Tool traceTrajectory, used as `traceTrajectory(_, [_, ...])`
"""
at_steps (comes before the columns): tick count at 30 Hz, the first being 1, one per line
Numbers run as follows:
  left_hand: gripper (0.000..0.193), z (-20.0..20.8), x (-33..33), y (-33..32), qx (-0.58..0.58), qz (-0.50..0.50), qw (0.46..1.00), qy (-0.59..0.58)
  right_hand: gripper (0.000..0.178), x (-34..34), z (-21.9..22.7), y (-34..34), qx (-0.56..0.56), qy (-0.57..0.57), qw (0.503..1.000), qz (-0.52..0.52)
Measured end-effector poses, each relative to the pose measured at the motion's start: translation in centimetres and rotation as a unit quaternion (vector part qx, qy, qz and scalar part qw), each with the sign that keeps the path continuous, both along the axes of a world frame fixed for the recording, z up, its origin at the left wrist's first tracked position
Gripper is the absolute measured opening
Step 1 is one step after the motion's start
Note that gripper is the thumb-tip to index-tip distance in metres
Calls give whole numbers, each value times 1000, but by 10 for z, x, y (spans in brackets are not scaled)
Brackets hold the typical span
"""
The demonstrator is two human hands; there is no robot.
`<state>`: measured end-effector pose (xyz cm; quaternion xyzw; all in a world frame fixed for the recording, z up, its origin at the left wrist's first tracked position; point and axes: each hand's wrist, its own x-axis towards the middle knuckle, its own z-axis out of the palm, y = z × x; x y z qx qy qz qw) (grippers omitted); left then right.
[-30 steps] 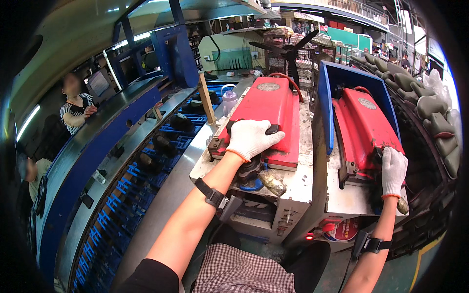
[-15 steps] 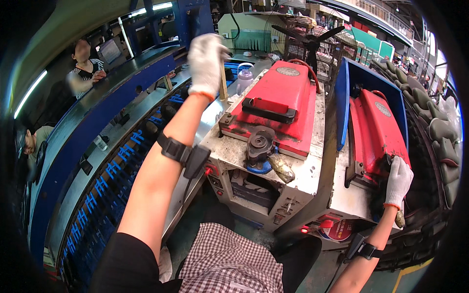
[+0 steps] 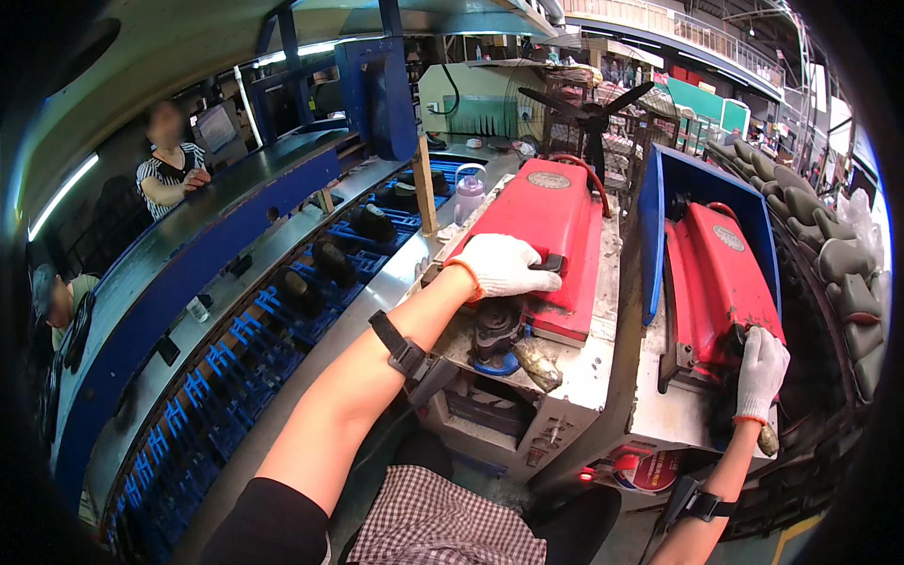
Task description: Operating an industrial pressing machine to attach or shape shoe soles.
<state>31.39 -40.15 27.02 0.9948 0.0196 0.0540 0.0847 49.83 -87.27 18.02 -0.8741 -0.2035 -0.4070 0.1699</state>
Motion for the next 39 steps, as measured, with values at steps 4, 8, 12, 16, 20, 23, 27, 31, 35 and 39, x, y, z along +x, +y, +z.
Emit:
traceTrajectory(4, [65, -10, 6, 1, -9, 4, 999, -37, 32, 8, -2, -2, 0, -15, 1000, 7])
traceTrajectory(8, [64, -15, 11, -4, -6, 10, 996, -84, 33, 12, -8, -12, -5, -47, 999, -1])
traceTrajectory(12, [64, -11, 17, -2, -24, 34, 998, -38, 31, 8, -4, -6, -1, 16, 1000, -9])
traceTrajectory(16, [65, -6, 20, -1, -38, 29, 999, 20, 32, 6, -3, -7, -1, 13, 1000, -7])
traceTrajectory(20, [71, -9, 18, -5, -29, 24, 999, -27, 34, 9, -5, -12, -6, 16, 1000, -17])
traceTrajectory(23, [72, -6, 18, -4, -16, 33, 999, 4, 35, 13, -7, -13, -4, 27, 1000, -14])
traceTrajectory(27, [72, -1, 15, -10, -10, 43, 999, 17, 36, 17, -6, -17, -8, 35, 999, -18])
traceTrajectory(31, [72, -6, 16, -7, -5, 48, 999, 6, 36, 17, -6, -13, -8, 29, 999, -10])
traceTrajectory(35, [73, -9, 19, -3, -10, 53, 998, -24, 35, 14, -3, -7, 1, 29, 1000, -1])
traceTrajectory(39, [72, -7, 20, -6, -8, 61, 998, -29, 31, 11, -3, -3, 14, 3, 1000, 6])
